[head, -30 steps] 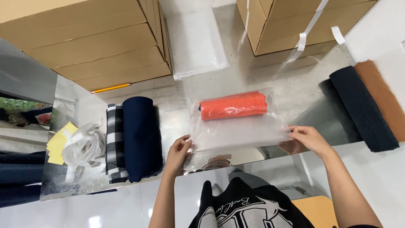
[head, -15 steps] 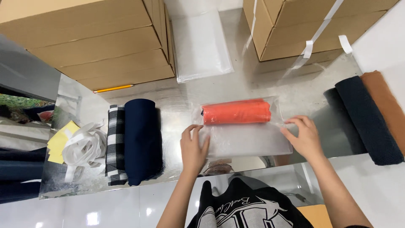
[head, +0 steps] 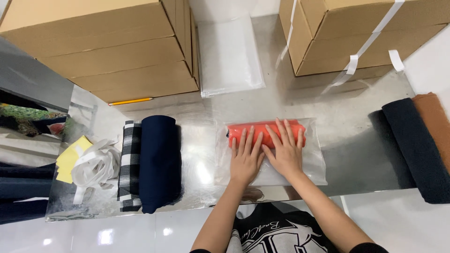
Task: The person writes on a yellow sticky note attached to a cardboard box using a pencil, then places the box aside. They proceed to wrap a rolled orange fabric item in a clear plastic bag on a metal table.
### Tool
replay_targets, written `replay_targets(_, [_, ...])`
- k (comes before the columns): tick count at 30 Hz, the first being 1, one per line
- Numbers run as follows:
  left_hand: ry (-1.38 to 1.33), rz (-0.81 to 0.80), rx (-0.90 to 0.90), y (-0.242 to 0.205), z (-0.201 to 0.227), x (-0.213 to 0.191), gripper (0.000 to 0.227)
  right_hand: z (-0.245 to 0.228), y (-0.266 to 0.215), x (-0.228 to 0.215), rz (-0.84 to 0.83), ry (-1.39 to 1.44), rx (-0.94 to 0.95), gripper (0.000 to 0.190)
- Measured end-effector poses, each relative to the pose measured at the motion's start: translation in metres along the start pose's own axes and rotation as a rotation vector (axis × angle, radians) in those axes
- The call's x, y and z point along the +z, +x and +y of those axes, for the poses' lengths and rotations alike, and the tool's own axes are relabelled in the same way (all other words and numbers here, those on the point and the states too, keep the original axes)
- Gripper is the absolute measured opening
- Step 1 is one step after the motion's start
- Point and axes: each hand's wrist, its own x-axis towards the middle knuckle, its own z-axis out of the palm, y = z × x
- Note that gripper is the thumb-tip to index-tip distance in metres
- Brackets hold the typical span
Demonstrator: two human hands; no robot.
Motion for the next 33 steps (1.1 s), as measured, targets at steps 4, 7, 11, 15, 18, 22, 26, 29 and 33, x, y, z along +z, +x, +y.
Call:
replay_targets(4, [-0.019,-0.102,-0.020,-0.002,-0.004,0.005,0.064,0.002,-0.002,0.006,0.010,-0.006,0.003,0.067])
replay_targets(7, [-0.041,-0.162,-0.039,0.000,-0.008,0.003,0.058,0.006,-0.001,0.010,0.019,-0.024,-0.008,0.069])
replay_targets(11, [-0.061,-0.162,-0.179,0.001,-0.015,0.013,0.062,0.013,-0.004,0.016,0.056,-0.062,-0.026,0.071])
replay_targets(15, [-0.026,-0.095,-0.258,0.000,-0.022,0.010,0.082,0.018,-0.005,0.017,0.076,-0.066,-0.009,0.077])
replay_targets(18, [-0.011,-0.118,-0.294,-0.002,-0.028,0.010,0.091,0.027,-0.009,0.017,0.062,-0.041,0.026,0.083])
replay_targets(22, [-0.018,-0.183,-0.356,-0.002,-0.032,-0.001,0.093,0.040,-0.011,0.013,0.083,-0.055,0.060,0.092])
replay_targets(26, [-0.025,-0.198,-0.487,-0.002,-0.036,-0.006,0.089,0.048,-0.016,-0.004,0.065,0.033,0.200,0.105])
replay_targets(29, [-0.028,-0.225,-0.560,-0.002,-0.037,-0.021,0.095,0.046,-0.017,-0.020,0.066,0.052,0.273,0.110])
replay_targets(33, [-0.056,-0.223,-0.650,-0.006,-0.048,-0.036,0.110,0.058,-0.027,-0.030,0.059,0.022,0.362,0.116])
